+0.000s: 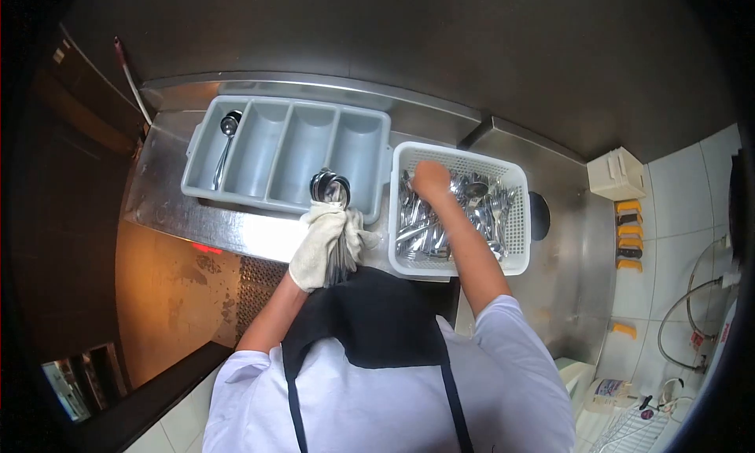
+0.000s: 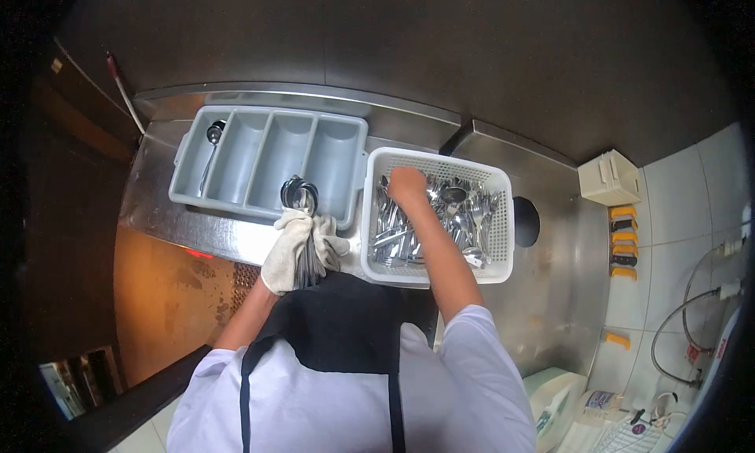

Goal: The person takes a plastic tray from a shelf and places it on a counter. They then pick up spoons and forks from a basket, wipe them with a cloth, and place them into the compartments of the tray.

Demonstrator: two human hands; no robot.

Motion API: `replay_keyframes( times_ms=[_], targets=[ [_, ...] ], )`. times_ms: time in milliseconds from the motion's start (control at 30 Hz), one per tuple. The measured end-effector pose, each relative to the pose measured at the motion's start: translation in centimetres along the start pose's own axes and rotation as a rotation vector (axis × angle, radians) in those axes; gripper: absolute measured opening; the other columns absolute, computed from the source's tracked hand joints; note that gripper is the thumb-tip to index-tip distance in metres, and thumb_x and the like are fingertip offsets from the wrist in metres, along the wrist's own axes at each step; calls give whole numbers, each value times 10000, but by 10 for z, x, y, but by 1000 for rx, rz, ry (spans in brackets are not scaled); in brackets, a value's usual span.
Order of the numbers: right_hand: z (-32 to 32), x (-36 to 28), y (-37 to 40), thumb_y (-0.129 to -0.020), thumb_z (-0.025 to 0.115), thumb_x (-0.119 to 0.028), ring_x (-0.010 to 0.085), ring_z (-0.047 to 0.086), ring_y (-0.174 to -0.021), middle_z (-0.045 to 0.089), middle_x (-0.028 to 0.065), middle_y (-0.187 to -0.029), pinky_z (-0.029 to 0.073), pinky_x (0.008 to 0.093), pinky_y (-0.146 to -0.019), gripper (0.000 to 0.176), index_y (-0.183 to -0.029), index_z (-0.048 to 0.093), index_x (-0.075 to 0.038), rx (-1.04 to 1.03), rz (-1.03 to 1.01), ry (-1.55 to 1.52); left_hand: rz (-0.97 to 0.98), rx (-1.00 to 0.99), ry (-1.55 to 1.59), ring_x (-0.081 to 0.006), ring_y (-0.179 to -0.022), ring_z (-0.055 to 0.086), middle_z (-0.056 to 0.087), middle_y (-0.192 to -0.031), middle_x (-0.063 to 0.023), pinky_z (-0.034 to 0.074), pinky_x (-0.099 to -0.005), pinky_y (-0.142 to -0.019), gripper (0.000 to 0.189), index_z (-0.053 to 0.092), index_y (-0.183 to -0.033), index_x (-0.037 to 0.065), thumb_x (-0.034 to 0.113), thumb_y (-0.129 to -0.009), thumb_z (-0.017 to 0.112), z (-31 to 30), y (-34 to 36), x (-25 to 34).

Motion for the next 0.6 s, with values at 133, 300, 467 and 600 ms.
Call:
replay_keyframes(
  times_ms=[133, 300, 467, 600],
  targets=[
    [-45, 7, 10, -827, 680, -108, 417, 725, -882, 733, 258, -907, 574, 509, -784, 188, -971, 763, -22, 126, -39, -52, -10, -21, 95, -118, -878, 648, 613, -1004, -46, 565, -267, -789, 139, 538, -1129, 37, 154, -1053, 543, -7, -5, 6],
    [-172, -7, 84, -931, 640, -102, 396, 728, -842, 749, 198, -951, 569, 475, -730, 170, -1064, 739, -63, 623, -99, -234, -178, 33, 336, -57, -848, 539, 514, -998, 3, 491, -229, -790, 87, 481, -1071, 88, 127, -1048, 555, -3, -12, -9],
    [-242, -4, 127, -972, 634, -92, 311, 744, -803, 760, 155, -985, 567, 383, -712, 182, -1116, 742, -72, 859, -162, -545, -376, -283, 1015, -12, -771, 522, 523, -881, 43, 459, -177, -739, 129, 498, -933, 94, 82, -993, 611, 18, -32, -29],
    [-201, -36, 112, -995, 655, -151, 76, 661, -713, 751, 74, -921, 544, 326, -630, 211, -1150, 740, -36, 441, -80, -995, -384, -61, 764, -29, -695, 542, 548, -793, 45, 481, -199, -690, 179, 498, -844, 129, 88, -975, 613, 18, -45, -40]
  ],
)
Point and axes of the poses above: each hand's wrist, its own y-axis away from the middle knuckle, its own z-axis out of the palm, x = y × z, the point moved 10 cm from there along -y, towards the middle knuckle
